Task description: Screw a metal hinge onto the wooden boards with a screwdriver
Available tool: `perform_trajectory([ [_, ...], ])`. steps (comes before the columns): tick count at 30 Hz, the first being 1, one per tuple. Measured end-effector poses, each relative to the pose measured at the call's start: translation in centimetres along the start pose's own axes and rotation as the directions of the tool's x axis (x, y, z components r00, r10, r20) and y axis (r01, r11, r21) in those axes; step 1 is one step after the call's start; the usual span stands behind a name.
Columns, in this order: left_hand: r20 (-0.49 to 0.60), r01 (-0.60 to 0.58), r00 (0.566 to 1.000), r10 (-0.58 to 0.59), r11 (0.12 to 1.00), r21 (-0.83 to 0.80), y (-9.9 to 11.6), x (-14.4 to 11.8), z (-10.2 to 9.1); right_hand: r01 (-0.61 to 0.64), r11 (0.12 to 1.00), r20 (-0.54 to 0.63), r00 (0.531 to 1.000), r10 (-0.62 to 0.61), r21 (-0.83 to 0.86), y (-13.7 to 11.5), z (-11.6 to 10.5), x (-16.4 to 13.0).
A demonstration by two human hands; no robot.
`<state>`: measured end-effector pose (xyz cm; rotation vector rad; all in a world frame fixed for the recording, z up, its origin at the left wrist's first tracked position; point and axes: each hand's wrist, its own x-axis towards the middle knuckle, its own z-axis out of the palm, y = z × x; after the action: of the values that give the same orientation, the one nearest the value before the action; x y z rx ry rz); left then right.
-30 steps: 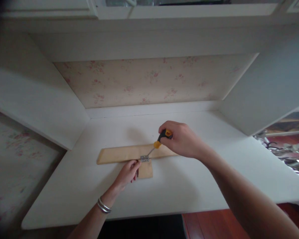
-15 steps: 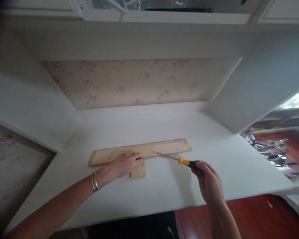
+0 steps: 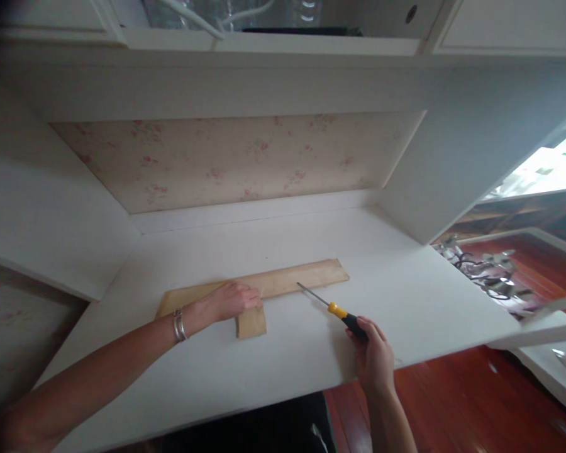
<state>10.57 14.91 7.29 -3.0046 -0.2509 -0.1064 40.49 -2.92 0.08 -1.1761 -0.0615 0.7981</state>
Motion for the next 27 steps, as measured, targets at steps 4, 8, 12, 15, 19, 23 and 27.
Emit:
perform_trajectory([
  [4,0.009,0.105,0.994,-0.105,0.994,-0.026,0.4,0.3,0.2,0.033,0.992,0.030,0.999,-0.030,-0.118,0.5,0.2,-0.3],
  [8,0.035,0.313,0.950,-0.312,0.949,-0.035,1.3,0.7,0.4,0.041,0.904,0.121,0.993,0.012,-0.425,1.0,0.0,-1.0],
  [12,0.045,0.484,0.875,-0.482,0.868,-0.110,2.1,1.0,0.5,0.184,0.694,0.278,0.960,0.024,-0.696,1.6,0.3,-1.9],
  [15,0.038,0.600,0.792,-0.610,0.764,-0.239,2.2,0.9,0.5,0.416,0.536,0.463,0.885,-0.053,-0.735,2.2,1.3,-2.7],
  [19,0.067,0.637,0.671,-0.738,0.529,-0.561,2.0,0.1,0.6,0.596,0.350,0.591,0.795,-0.135,-0.722,3.1,2.9,-3.8],
  [23,0.144,0.521,0.565,-0.813,0.216,-0.826,2.3,-1.7,0.7,0.688,0.274,0.670,0.722,-0.169,-0.672,3.8,3.9,-4.4],
  [27,0.282,0.450,0.482,-0.830,-0.042,-0.892,3.1,-3.8,0.8,0.696,0.217,0.687,0.715,-0.131,-0.684,4.4,4.5,-4.2],
])
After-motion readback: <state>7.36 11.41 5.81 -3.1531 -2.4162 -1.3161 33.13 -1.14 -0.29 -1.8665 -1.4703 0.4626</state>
